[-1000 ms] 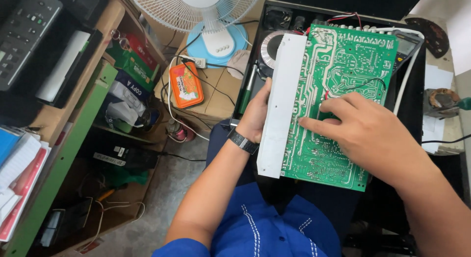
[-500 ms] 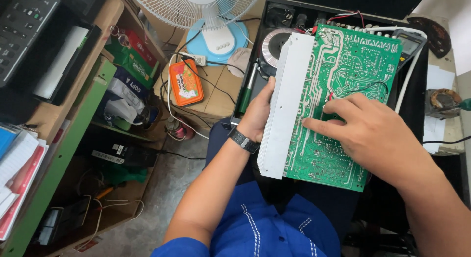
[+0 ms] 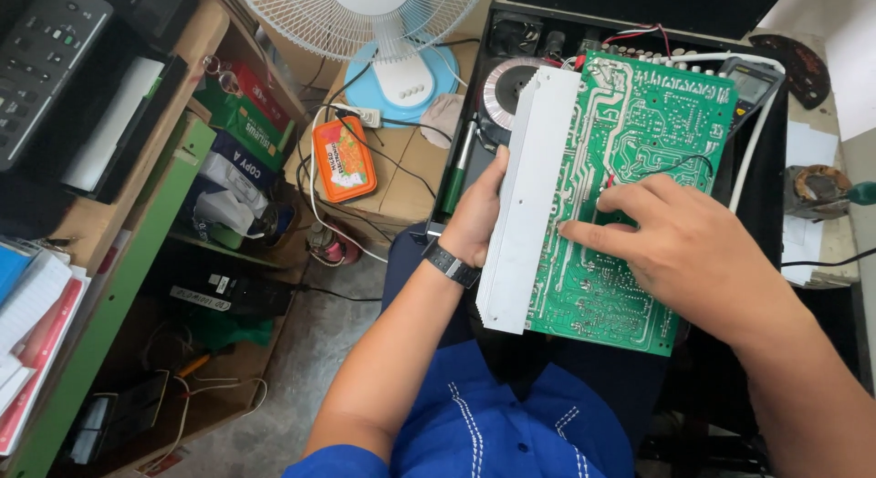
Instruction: The person holds a green circuit board and touches various points on its surface with their fingers. They then open a small orange box containing wires and tools, select a pair of metal probes, and use them to touch specific points on the circuit board.
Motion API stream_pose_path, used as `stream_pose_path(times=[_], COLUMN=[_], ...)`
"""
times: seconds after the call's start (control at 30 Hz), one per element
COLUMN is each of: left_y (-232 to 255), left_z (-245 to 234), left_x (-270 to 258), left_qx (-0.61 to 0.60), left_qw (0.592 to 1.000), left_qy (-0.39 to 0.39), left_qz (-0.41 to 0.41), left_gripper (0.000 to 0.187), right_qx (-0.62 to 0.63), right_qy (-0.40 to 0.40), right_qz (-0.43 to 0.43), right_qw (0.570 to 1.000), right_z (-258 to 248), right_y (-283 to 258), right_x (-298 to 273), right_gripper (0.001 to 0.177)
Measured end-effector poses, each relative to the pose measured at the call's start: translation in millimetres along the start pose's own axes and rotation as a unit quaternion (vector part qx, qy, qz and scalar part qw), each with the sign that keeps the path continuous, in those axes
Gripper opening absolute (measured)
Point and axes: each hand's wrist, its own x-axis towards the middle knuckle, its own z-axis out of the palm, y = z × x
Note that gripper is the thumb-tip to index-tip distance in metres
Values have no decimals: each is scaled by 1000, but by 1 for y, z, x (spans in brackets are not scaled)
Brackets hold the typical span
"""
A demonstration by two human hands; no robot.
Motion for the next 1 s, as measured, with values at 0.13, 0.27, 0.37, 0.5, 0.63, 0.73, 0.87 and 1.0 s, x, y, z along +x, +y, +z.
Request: stream_pose_path(times=[0.13,0.27,0.37,0.5,0.63,0.73,0.87,1.0], left_y=[-2,-2,-5,2,4,17,46,81], left_z=[-1,-1,-10,1,27,43,63,80], left_x=[3,2,5,1,7,11,27,41], left_qx=[-53,-83,-100,-107,-72,-27,29,76], left_qw=[998,991,991,991,995,997,992,972], left_qy=[-29,-98,-89,-61,-46,-17,34,107], left_qz=[-17,-26,-13,42,47,69,120,194], left_gripper=[69,92,87,67,67,69,72,75], right_qx=[4,136,207,255,367,485,519,436], right_qy=[-8,48,153,253,137,237,273,257], right_qz=[18,69,175,387,499,450,419,402], right_qw=[1000,987,950,849,773,712,693,763], right_z=[-1,1,3,26,54,62,42,7], right_y=[-1,-1,-5,-5,11,15,36,55], right_x=[-2,-10,-22,-43,-47,-34,-15,5], right_gripper=[66,56,36,44,54,43,43,55])
